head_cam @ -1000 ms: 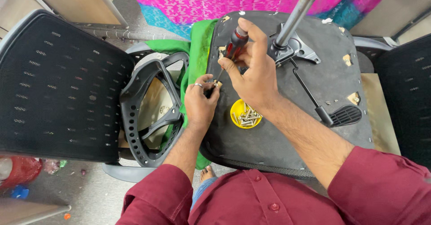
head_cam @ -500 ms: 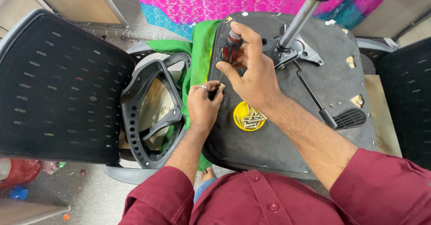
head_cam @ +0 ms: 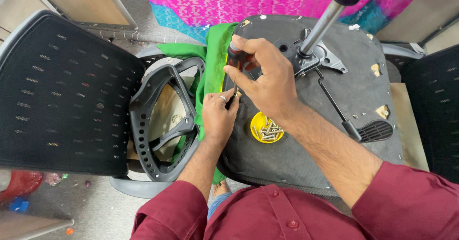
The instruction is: The person uses a screwdriver to fasten screws into the underside of an office chair seat. They pick screws from a yellow container and tighten them into the chair base, working methodically around the seat.
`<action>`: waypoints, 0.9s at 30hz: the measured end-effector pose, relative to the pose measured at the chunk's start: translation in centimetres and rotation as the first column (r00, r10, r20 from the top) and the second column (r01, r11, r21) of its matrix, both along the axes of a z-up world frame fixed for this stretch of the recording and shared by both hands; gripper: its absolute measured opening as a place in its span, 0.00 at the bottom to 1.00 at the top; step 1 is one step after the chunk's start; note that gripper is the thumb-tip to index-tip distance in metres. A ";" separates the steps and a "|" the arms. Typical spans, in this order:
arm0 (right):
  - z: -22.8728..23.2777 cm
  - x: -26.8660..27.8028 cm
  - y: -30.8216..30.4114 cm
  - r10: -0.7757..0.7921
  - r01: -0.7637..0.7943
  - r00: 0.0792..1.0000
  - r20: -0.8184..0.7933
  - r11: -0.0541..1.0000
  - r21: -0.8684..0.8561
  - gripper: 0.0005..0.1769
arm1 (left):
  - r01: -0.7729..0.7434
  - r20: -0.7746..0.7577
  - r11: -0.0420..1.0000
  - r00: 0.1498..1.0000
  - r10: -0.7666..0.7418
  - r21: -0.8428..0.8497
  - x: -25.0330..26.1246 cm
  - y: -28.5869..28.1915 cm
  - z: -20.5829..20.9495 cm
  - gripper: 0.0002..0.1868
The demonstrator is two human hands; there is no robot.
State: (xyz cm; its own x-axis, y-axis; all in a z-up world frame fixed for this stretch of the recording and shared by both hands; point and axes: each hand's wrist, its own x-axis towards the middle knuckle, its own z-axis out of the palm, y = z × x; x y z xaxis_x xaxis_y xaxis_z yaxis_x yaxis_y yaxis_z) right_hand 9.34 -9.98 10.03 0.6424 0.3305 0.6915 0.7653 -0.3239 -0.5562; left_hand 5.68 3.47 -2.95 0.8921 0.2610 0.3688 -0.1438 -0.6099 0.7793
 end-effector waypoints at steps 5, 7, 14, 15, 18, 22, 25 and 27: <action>-0.1 0.1 -0.1 0.007 -0.007 1.000 0.023 1.000 0.006 0.28 | -0.008 0.007 0.999 1.000 0.007 0.046 0.1 0.0 0.0 0.13; -0.2 0.0 -0.2 0.032 -0.031 0.999 -0.025 0.998 0.050 0.27 | -0.007 0.001 0.998 1.000 0.007 0.059 0.2 0.0 -0.1 0.14; 0.3 -0.1 -0.1 -0.153 0.154 0.988 0.022 0.987 -0.048 0.26 | -0.004 0.020 0.998 1.000 0.003 0.066 0.2 -0.1 -0.3 0.15; 0.4 0.0 0.0 -0.129 0.131 0.990 0.056 0.990 -0.044 0.26 | -0.007 0.021 0.998 1.000 0.005 0.054 0.2 -0.1 -0.4 0.15; 0.7 0.2 -0.1 -0.043 0.045 0.991 0.124 0.999 -0.014 0.25 | -0.026 0.011 0.997 1.000 0.025 0.077 0.3 -0.1 -0.4 0.14; 0.6 0.4 0.2 0.038 -0.039 0.999 0.022 0.998 0.051 0.22 | 0.002 0.025 0.996 1.000 -0.004 0.092 0.3 0.0 -0.3 0.13; 0.5 0.6 0.3 -0.045 0.045 0.999 -0.001 0.999 -0.002 0.22 | 0.002 0.031 0.997 1.000 -0.005 0.083 0.2 -0.1 -0.1 0.13; 0.6 0.8 0.3 -0.082 0.083 0.996 0.023 0.996 -0.039 0.23 | -0.006 0.035 0.998 0.999 0.004 0.059 0.2 -0.2 0.1 0.12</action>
State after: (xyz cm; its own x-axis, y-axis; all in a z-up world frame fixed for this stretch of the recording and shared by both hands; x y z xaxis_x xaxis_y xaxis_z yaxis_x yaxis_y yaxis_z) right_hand 10.11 -9.73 10.66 0.6539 0.3046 0.6925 0.7467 -0.4077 -0.5257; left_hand 5.85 3.29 -2.90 0.8770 0.2426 0.4148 -0.1671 -0.6555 0.7365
